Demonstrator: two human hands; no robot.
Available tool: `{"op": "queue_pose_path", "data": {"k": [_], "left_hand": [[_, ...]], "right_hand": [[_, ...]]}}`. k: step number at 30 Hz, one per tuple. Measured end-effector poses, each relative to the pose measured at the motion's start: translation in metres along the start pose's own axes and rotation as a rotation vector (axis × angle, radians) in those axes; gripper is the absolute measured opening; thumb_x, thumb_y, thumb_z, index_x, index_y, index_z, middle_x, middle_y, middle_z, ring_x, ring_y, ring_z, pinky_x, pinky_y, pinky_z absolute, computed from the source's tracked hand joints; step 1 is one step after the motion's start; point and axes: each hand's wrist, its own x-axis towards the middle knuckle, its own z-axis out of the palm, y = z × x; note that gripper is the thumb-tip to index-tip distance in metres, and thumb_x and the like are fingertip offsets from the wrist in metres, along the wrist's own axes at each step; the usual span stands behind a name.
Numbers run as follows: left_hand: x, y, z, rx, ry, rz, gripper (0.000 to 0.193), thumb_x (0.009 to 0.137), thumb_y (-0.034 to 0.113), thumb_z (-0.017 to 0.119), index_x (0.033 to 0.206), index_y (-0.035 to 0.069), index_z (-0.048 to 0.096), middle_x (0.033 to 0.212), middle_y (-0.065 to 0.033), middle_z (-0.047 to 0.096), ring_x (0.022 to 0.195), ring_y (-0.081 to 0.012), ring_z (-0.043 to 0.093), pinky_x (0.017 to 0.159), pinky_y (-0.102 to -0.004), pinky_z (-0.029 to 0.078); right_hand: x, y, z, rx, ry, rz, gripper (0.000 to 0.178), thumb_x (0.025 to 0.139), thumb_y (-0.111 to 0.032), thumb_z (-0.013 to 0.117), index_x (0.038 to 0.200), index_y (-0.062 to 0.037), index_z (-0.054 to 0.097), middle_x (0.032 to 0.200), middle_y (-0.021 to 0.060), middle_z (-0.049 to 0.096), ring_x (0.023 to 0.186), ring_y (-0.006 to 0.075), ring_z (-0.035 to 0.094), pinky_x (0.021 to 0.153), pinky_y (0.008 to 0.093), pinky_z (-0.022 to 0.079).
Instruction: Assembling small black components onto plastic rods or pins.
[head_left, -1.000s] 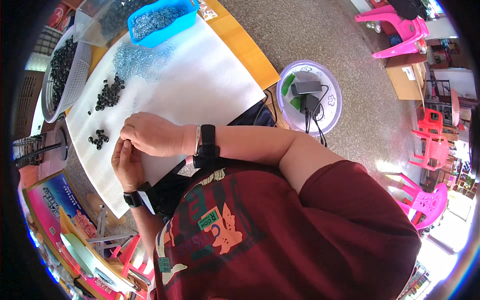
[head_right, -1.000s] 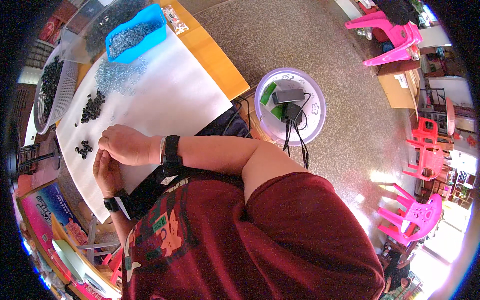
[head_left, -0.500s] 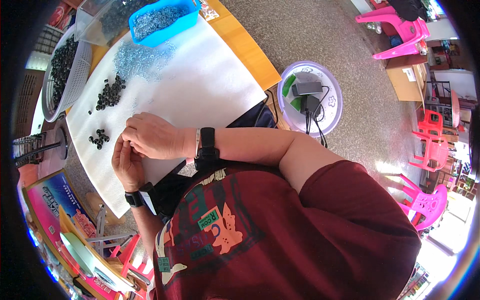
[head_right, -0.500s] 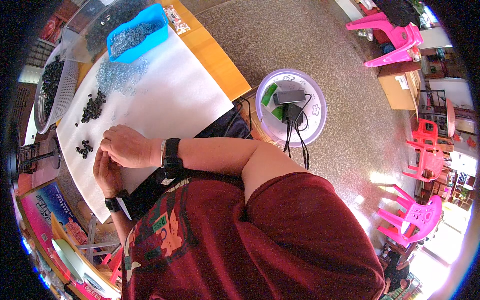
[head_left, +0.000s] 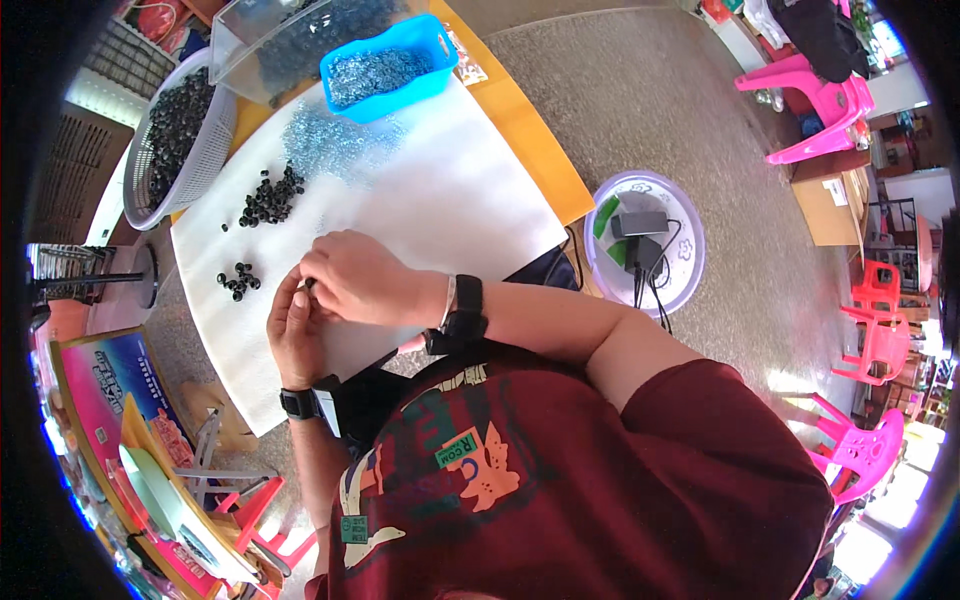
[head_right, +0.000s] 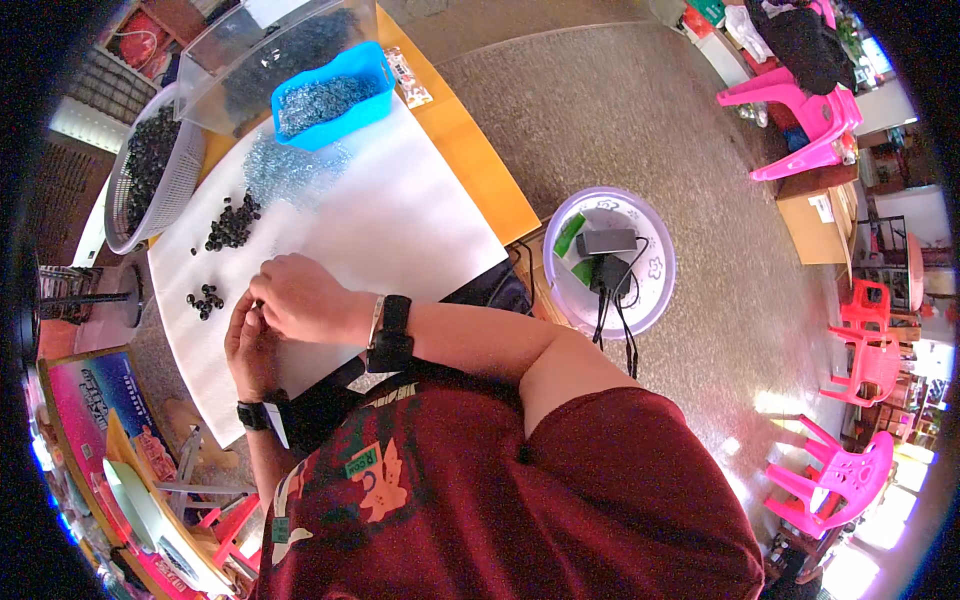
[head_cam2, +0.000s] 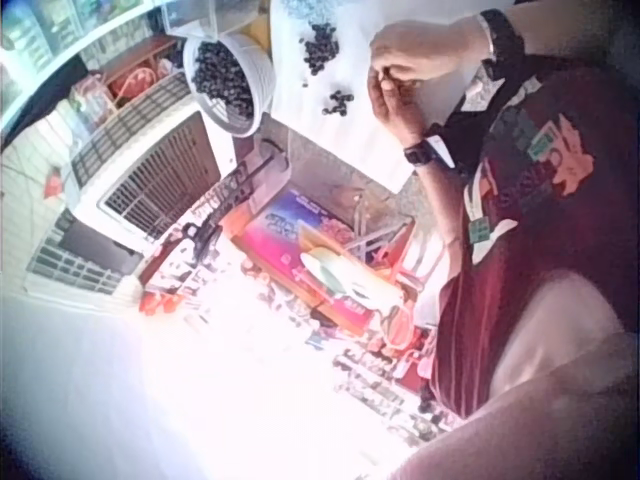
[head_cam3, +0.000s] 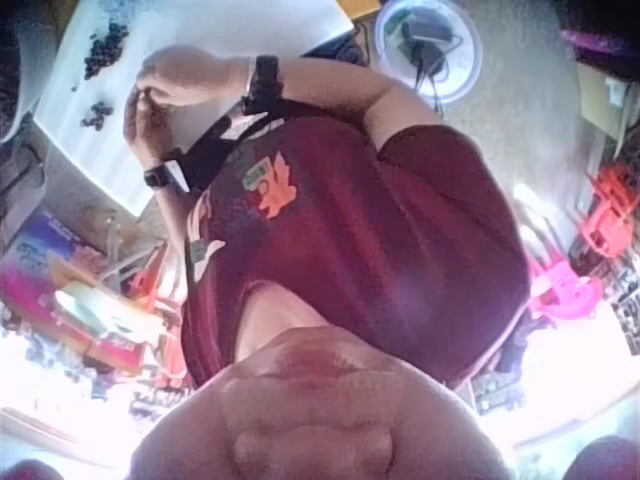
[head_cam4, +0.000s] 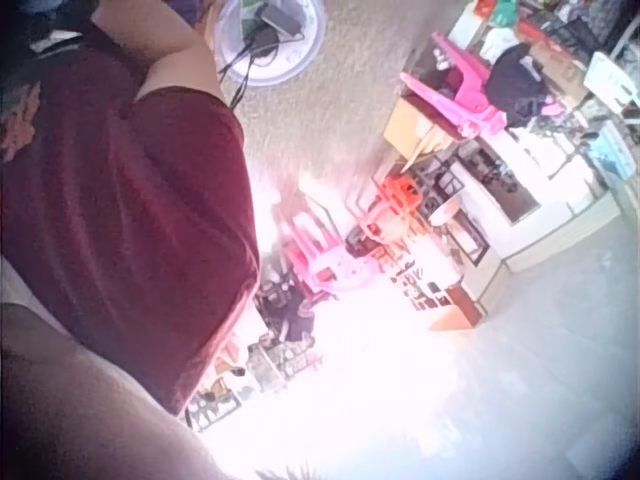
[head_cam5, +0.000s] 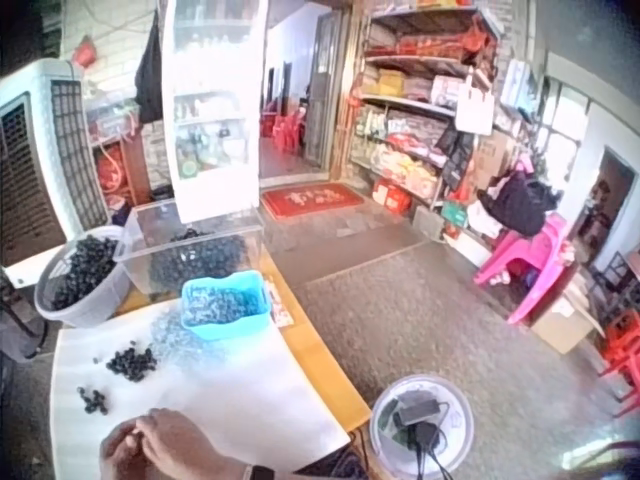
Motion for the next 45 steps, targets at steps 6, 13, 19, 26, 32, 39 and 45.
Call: {"op": "queue_pose_path", "data": {"k": [6, 13, 19, 26, 32, 39, 45], "left_hand": [[0.001, -0.002, 0.000, 0.000, 0.035, 0.030, 0.040, 0.094, 0.020, 0.054, 0.126, -0.004, 0.047, 0.099, -0.0130, 0.064, 0.075, -0.0125, 0.058, 0.067, -0.0266, 0.051], [0.001, -0.001, -0.001, -0.065, 0.043, 0.009, 0.030, 0.094, 0.013, 0.053, 0.120, -0.002, 0.052, 0.096, -0.0112, 0.063, 0.074, -0.0124, 0.058, 0.066, -0.0266, 0.051], [-0.003, 0.002, -0.002, -0.087, 0.029, 0.020, 0.031, 0.094, 0.012, 0.053, 0.121, -0.002, 0.051, 0.095, -0.0106, 0.062, 0.075, -0.0134, 0.057, 0.065, -0.0269, 0.050], [-0.002, 0.003, -0.001, -0.101, 0.023, -0.006, 0.029, 0.094, 0.010, 0.051, 0.120, -0.002, 0.051, 0.097, -0.0112, 0.062, 0.077, -0.0131, 0.057, 0.070, -0.0286, 0.051], [-0.002, 0.001, -0.006, -0.119, -0.029, -0.021, 0.028, 0.095, 0.010, 0.050, 0.120, -0.002, 0.051, 0.097, -0.0109, 0.061, 0.079, -0.0130, 0.057, 0.071, -0.0280, 0.051], [-0.001, 0.002, -0.009, -0.145, -0.057, 0.002, 0.028, 0.095, 0.009, 0.050, 0.120, -0.002, 0.051, 0.097, -0.0109, 0.061, 0.079, -0.0130, 0.057, 0.072, -0.0277, 0.051], [-0.001, 0.001, -0.009, -0.173, -0.067, -0.002, 0.028, 0.095, 0.009, 0.049, 0.121, -0.003, 0.049, 0.098, -0.0115, 0.061, 0.079, -0.0132, 0.057, 0.072, -0.0283, 0.051]], "right_hand": [[0.033, 0.014, -0.039, 0.261, 0.159, 0.247, 0.017, 0.080, -0.013, 0.062, 0.089, 0.0014, 0.059, 0.075, 0.0164, 0.064, 0.067, 0.0280, 0.064, 0.060, 0.0355, 0.048], [0.077, 0.027, -0.060, 0.457, 0.164, 0.411, 0.019, 0.072, -0.011, 0.065, 0.084, 0.0034, 0.063, 0.071, 0.0126, 0.066, 0.062, 0.0180, 0.062, 0.058, 0.0297, 0.048], [0.178, 0.047, -0.088, 0.691, 0.343, 0.323, 0.010, 0.076, -0.008, 0.063, 0.079, 0.0007, 0.062, 0.068, 0.0032, 0.061, 0.058, 0.0089, 0.054, 0.051, 0.0242, 0.042], [0.197, 0.058, -0.089, 0.939, 0.713, 0.206, 0.018, 0.076, -0.005, 0.064, 0.092, 0.0026, 0.062, 0.075, 0.0058, 0.063, 0.067, 0.0129, 0.059, 0.054, 0.0238, 0.044], [0.114, 0.041, -0.045, 0.189, -0.163, 0.220, 0.014, 0.081, -0.011, 0.062, 0.092, -0.0034, 0.066, 0.079, 0.0054, 0.065, 0.071, 0.0149, 0.058, 0.065, 0.0279, 0.046], [0.105, 0.063, 0.014, -0.323, -0.101, -0.111, 0.010, 0.076, -0.006, 0.060, 0.083, -0.0067, 0.067, 0.079, 0.0129, 0.060, 0.079, 0.0328, 0.058, 0.070, 0.0420, 0.047], [0.112, 0.057, 0.029, -0.390, -0.132, -0.225, 0.011, 0.076, -0.008, 0.062, 0.085, -0.0075, 0.067, 0.081, 0.0104, 0.058, 0.083, 0.0309, 0.057, 0.074, 0.0417, 0.046]]}}
